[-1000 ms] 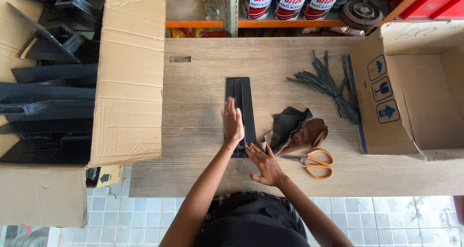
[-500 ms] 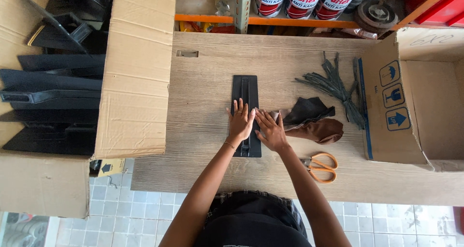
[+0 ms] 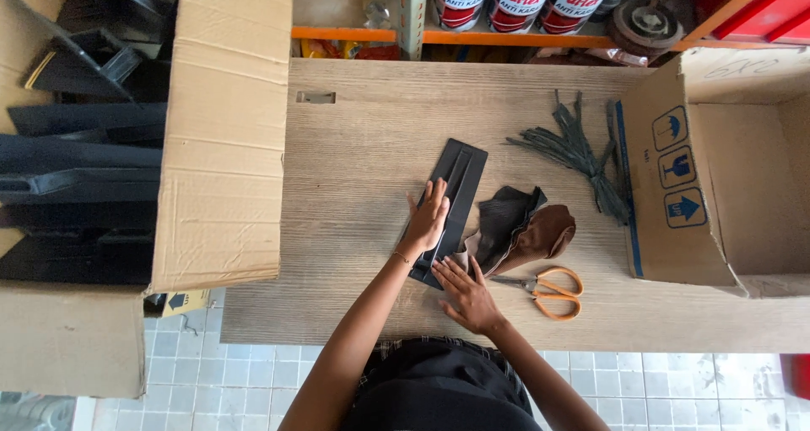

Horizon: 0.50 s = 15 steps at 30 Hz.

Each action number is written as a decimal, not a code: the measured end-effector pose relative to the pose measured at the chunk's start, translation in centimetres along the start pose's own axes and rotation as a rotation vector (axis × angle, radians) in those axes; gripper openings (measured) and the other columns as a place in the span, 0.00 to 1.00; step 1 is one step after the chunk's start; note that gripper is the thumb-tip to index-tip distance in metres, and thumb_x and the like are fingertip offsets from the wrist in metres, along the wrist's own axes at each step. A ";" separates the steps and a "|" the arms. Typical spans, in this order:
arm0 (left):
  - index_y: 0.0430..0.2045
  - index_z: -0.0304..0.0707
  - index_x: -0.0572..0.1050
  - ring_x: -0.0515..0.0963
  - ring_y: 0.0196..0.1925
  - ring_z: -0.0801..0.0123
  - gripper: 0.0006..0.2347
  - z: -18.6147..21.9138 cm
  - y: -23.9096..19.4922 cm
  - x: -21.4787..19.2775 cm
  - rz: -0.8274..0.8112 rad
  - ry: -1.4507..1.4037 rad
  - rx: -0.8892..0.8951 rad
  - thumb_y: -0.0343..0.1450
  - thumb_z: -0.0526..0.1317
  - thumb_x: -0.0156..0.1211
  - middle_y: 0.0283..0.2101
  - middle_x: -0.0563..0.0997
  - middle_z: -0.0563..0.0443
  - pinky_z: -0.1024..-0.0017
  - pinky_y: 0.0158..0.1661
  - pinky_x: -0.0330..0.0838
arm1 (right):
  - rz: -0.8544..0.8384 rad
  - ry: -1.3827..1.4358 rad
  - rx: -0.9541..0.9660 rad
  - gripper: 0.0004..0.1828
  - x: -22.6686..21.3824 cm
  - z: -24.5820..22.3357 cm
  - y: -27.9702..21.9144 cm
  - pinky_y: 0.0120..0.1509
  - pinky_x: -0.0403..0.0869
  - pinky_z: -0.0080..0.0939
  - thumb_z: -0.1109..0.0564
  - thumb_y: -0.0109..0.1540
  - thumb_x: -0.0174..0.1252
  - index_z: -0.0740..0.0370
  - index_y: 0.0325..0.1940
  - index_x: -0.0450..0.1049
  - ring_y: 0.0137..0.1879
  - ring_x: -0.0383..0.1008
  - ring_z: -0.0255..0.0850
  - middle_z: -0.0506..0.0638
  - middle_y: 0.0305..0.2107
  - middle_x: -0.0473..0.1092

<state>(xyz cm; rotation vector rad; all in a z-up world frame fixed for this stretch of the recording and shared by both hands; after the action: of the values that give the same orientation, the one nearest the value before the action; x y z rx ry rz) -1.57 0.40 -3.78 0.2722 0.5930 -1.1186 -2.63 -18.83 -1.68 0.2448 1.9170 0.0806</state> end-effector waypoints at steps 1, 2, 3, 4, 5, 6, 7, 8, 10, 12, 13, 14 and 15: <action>0.65 0.38 0.45 0.40 0.70 0.55 0.25 -0.3 0.3 0.3 -0.003 -0.001 0.003 0.75 0.51 0.16 0.68 0.48 0.45 0.42 0.58 0.16 | 0.001 -0.003 0.004 0.33 0.3 1.0 0.4 0.68 0.37 0.65 0.40 0.58 0.41 0.53 0.66 0.56 0.70 0.48 0.42 0.45 0.63 0.55; 0.65 0.37 0.45 0.41 0.70 0.54 0.24 -0.8 0.3 0.5 0.021 -0.011 0.002 0.75 0.50 0.16 0.68 0.48 0.43 0.42 0.58 0.15 | 0.017 -0.074 0.006 0.33 0.7 1.8 0.7 0.68 0.40 0.65 0.42 0.57 0.45 0.53 0.65 0.56 0.69 0.50 0.44 0.47 0.62 0.56; 0.64 0.36 0.46 0.41 0.70 0.53 0.24 -1.4 0.3 0.7 0.044 -0.020 0.001 0.76 0.49 0.16 0.68 0.49 0.42 0.42 0.58 0.15 | 0.034 -0.145 0.009 0.34 1.2 2.5 1.0 0.68 0.43 0.66 0.43 0.56 0.49 0.54 0.65 0.57 0.69 0.51 0.45 0.49 0.62 0.56; 0.64 0.36 0.46 0.41 0.70 0.53 0.24 -1.5 0.3 0.7 0.045 -0.018 -0.003 0.76 0.49 0.16 0.68 0.49 0.42 0.42 0.58 0.15 | 0.034 -0.141 0.007 0.34 1.1 3.4 1.9 0.68 0.43 0.66 0.43 0.56 0.49 0.54 0.65 0.57 0.69 0.51 0.45 0.49 0.62 0.56; 0.64 0.37 0.46 0.41 0.70 0.52 0.23 -1.6 0.2 0.6 0.054 0.009 0.025 0.76 0.47 0.16 0.68 0.47 0.40 0.40 0.58 0.17 | 0.064 -0.178 0.051 0.34 0.9 4.2 2.8 0.67 0.44 0.67 0.45 0.56 0.50 0.53 0.66 0.56 0.69 0.51 0.45 0.49 0.63 0.55; 0.64 0.38 0.46 0.42 0.70 0.50 0.22 -1.6 0.2 0.7 0.061 0.034 0.055 0.76 0.45 0.16 0.68 0.45 0.38 0.38 0.58 0.19 | 0.092 -0.217 0.098 0.34 0.7 5.1 3.5 0.67 0.44 0.67 0.47 0.56 0.51 0.53 0.67 0.55 0.69 0.50 0.45 0.50 0.63 0.54; 0.64 0.38 0.46 0.42 0.70 0.50 0.22 -2.2 0.2 1.2 0.060 0.034 0.052 0.76 0.45 0.16 0.68 0.45 0.38 0.38 0.58 0.19 | 0.090 -0.216 0.098 0.34 0.2 5.5 4.0 0.67 0.44 0.67 0.47 0.56 0.51 0.53 0.67 0.55 0.69 0.50 0.45 0.50 0.63 0.54; 0.64 0.38 0.46 0.42 0.70 0.49 0.21 -2.8 0.4 1.6 0.071 0.092 0.080 0.76 0.43 0.17 0.68 0.44 0.36 0.36 0.58 0.21 | 0.059 -0.182 0.172 0.34 -0.4 6.1 4.7 0.68 0.43 0.67 0.47 0.58 0.48 0.52 0.68 0.52 0.70 0.48 0.45 0.48 0.65 0.51; 0.64 0.38 0.46 0.42 0.69 0.47 0.20 -2.2 0.4 1.2 0.083 0.150 0.108 0.76 0.41 0.19 0.68 0.44 0.34 0.34 0.57 0.23 | 0.028 -0.150 0.244 0.33 -0.7 6.8 5.6 0.68 0.41 0.67 0.47 0.60 0.44 0.51 0.70 0.49 0.71 0.46 0.45 0.47 0.66 0.49; 0.63 0.35 0.49 0.43 0.70 0.49 0.23 0.1 -0.2 -0.5 0.064 -0.052 0.019 0.76 0.49 0.17 0.66 0.51 0.37 0.40 0.59 0.18 | 0.068 -0.173 0.290 0.35 -0.2 6.9 6.0 0.67 0.41 0.68 0.45 0.59 0.47 0.54 0.69 0.50 0.71 0.46 0.45 0.47 0.66 0.49; 0.63 0.35 0.49 0.43 0.70 0.49 0.23 0.2 -0.4 -0.6 0.064 -0.053 0.018 0.76 0.49 0.17 0.66 0.51 0.37 0.40 0.59 0.18 | 0.067 -0.173 0.290 0.35 0.1 6.3 5.7 0.67 0.41 0.68 0.45 0.59 0.47 0.54 0.69 0.50 0.71 0.46 0.45 0.47 0.66 0.49; 0.63 0.36 0.50 0.44 0.70 0.51 0.23 0.4 -0.3 -0.8 0.057 -0.045 -0.001 0.76 0.50 0.19 0.66 0.54 0.40 0.41 0.60 0.19 | 0.083 -0.163 0.285 0.35 0.2 5.7 5.6 0.67 0.41 0.69 0.45 0.58 0.47 0.54 0.69 0.50 0.71 0.46 0.46 0.48 0.66 0.49; 0.63 0.37 0.50 0.44 0.70 0.53 0.23 0.6 -0.3 -0.9 0.050 -0.037 -0.019 0.76 0.51 0.21 0.65 0.57 0.42 0.42 0.60 0.20 | 0.098 -0.154 0.280 0.35 0.4 5.2 5.4 0.67 0.40 0.69 0.46 0.58 0.48 0.54 0.69 0.51 0.71 0.46 0.47 0.49 0.66 0.49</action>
<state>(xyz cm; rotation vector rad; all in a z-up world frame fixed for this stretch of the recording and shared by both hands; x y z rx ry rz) -1.94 0.67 -2.77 0.2478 0.5607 -1.0669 2.83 -13.82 -2.90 0.5187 1.7593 -0.1389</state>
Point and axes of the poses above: each hand's wrist, its own y-axis towards the middle knuckle, its own x-axis out of the palm, z = x × y, the point moved 1 cm from there along y, towards the middle knuckle
